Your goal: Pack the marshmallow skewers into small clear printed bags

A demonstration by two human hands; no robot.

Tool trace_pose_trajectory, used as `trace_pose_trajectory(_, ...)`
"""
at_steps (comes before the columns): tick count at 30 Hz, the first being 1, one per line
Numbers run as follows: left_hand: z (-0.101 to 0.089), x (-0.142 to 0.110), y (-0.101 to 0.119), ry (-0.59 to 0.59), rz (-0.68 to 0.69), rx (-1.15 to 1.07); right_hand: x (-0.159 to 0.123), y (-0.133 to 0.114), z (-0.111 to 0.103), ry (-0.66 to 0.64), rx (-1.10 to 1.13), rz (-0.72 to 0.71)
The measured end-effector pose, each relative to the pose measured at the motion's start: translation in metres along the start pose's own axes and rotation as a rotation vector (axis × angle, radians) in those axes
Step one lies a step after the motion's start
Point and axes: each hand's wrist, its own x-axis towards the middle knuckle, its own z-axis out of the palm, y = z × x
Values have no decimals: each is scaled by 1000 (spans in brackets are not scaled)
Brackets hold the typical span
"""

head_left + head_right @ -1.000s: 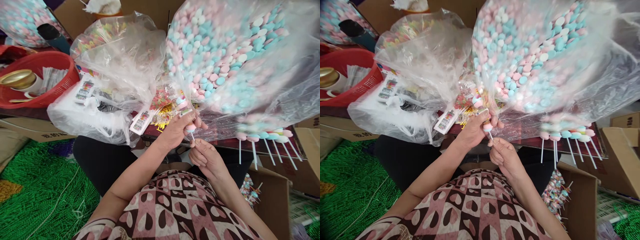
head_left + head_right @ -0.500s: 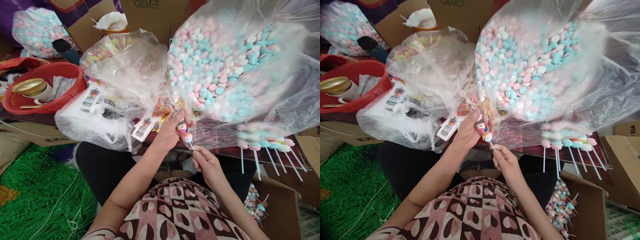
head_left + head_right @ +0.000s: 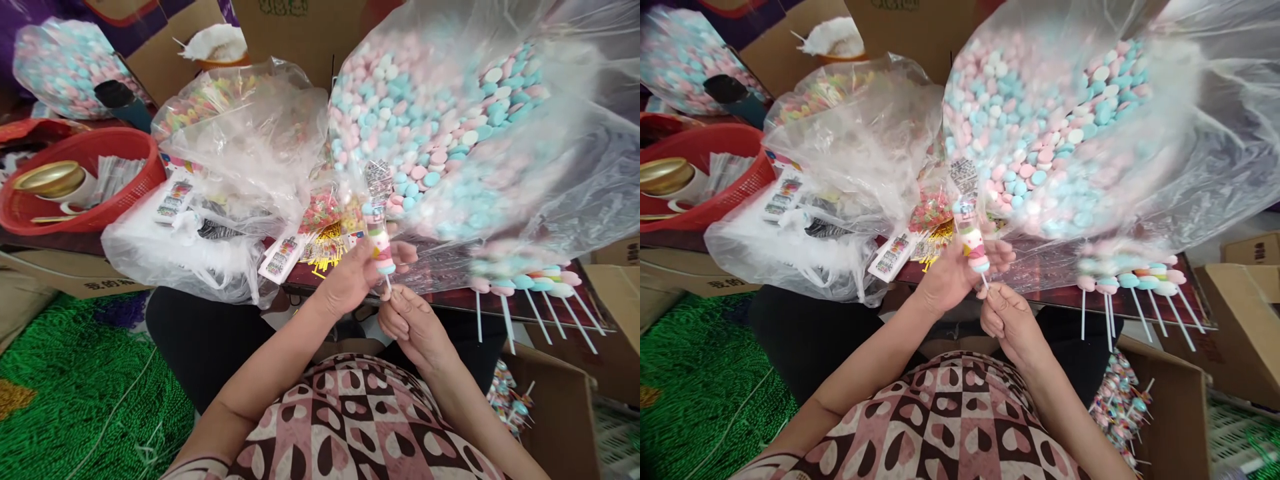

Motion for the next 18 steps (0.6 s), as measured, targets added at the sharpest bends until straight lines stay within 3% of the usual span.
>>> trace_pose_trajectory(4, -4, 6, 12, 59, 125, -18, -4, 3, -5, -58, 8, 85)
trace_pose_trajectory(8, -2, 5, 3, 168, 144, 22, -1, 6, -1, 66, -81, 3)
trace_pose_trajectory(13, 6, 0, -18, 178, 74, 43, 5, 2, 10, 197, -139, -126)
trace_pose_trajectory(18, 1, 3, -3, 76, 46, 15, 1, -7, 3, 46, -22, -46)
